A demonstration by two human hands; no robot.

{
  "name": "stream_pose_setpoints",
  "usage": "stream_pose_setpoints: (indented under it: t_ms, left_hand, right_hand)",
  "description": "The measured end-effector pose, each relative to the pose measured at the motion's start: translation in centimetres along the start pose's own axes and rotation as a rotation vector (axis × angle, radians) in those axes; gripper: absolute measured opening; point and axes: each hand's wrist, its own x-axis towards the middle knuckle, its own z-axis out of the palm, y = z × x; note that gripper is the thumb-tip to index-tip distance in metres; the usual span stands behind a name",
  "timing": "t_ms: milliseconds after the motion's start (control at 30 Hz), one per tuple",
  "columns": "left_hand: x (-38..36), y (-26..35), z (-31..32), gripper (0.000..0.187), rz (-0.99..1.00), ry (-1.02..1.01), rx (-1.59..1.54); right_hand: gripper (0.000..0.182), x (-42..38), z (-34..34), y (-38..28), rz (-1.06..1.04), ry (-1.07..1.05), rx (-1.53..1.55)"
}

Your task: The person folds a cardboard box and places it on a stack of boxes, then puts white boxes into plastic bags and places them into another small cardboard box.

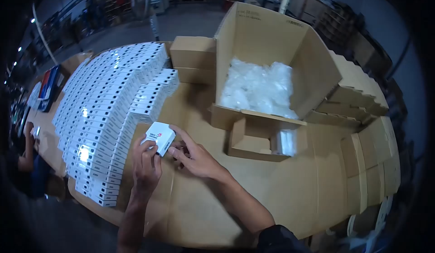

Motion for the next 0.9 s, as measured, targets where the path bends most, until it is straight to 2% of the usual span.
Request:
stream_pose_setpoints:
  t_ms: [67,167,233,300,333,367,433,500,600,667,700,733,767,833,900]
  left_hand:
    - [1.4,2.2,0.5,0.031,0.068,0.012,-0.079]
    - [4.5,6.0,1.7,0.035,0.094,-0.061,-0.278]
    - [8.1,8.3,1.7,0.041,0.087,-0.194,-0.380]
    - [11.1,9.6,2.7,0.042,0.086,-0.260,-0.507]
    - [13.0,10.0,3.4,0.033,0.088,-0.258,-0.538]
    - [14.9,10.1,4.9,0.032,0.111,-0.308,-0.536]
    - [18.2,9.9,8.8,0.029,0.150,-0.404,-0.530]
    - [21.1,9.6,13.7,0.021,0.288,-0.464,-0.421]
    - [23.9,9.2,20.5,0.033,0.312,-0.630,-0.269]
    - [25.0,8.8,24.0,0.038,0.300,-0.680,-0.227]
    - [25.7,8.7,24.9,0.039,0.324,-0.771,-0.208]
    - [26.4,8.6,25.7,0.040,0.351,-0.862,-0.187]
    - [26.8,8.5,26.4,0.041,0.377,-0.956,-0.166]
    - [27.0,7.9,27.6,0.031,0.426,-0.956,-0.170]
    - [27.2,7.6,28.4,0.023,0.415,-0.936,-0.198]
  right_hand:
    - [0.053,-1.7,-1.3,-0.5,-0.084,0.014,0.201]
    - [0.042,-3.7,-3.9,-1.8,-0.210,0.123,0.216]
    - [0.020,-5.4,-6.9,-2.2,-0.184,0.203,0.092]
    - [0.014,-7.5,-9.2,-4.1,-0.179,0.278,0.109]
    - [0.015,-8.1,-10.7,-4.8,-0.250,0.379,-0.042]
    - [0.013,-8.8,-12.3,-5.6,-0.271,0.444,-0.097]
    - [0.009,-9.7,-16.2,-6.8,-0.328,0.622,-0.496]
    - [0.003,-9.6,-18.9,-8.1,-0.480,0.803,-0.726]
    - [0.014,-9.1,-23.5,-7.5,-0.403,0.811,-0.774]
    - [0.027,-8.6,-25.1,-7.8,-0.224,0.790,-0.804]
    - [0.034,-8.5,-25.7,-8.0,-0.137,0.779,-0.818]
    - [0.048,-8.5,-25.7,-8.5,-0.023,0.766,-0.759]
    - [0.049,-8.2,-25.8,-8.3,-0.097,0.791,-0.729]
    - [0.052,-7.5,-25.9,-7.6,-0.246,0.841,-0.666]
    - [0.048,-7.1,-26.5,-6.6,-0.254,0.826,-0.723]
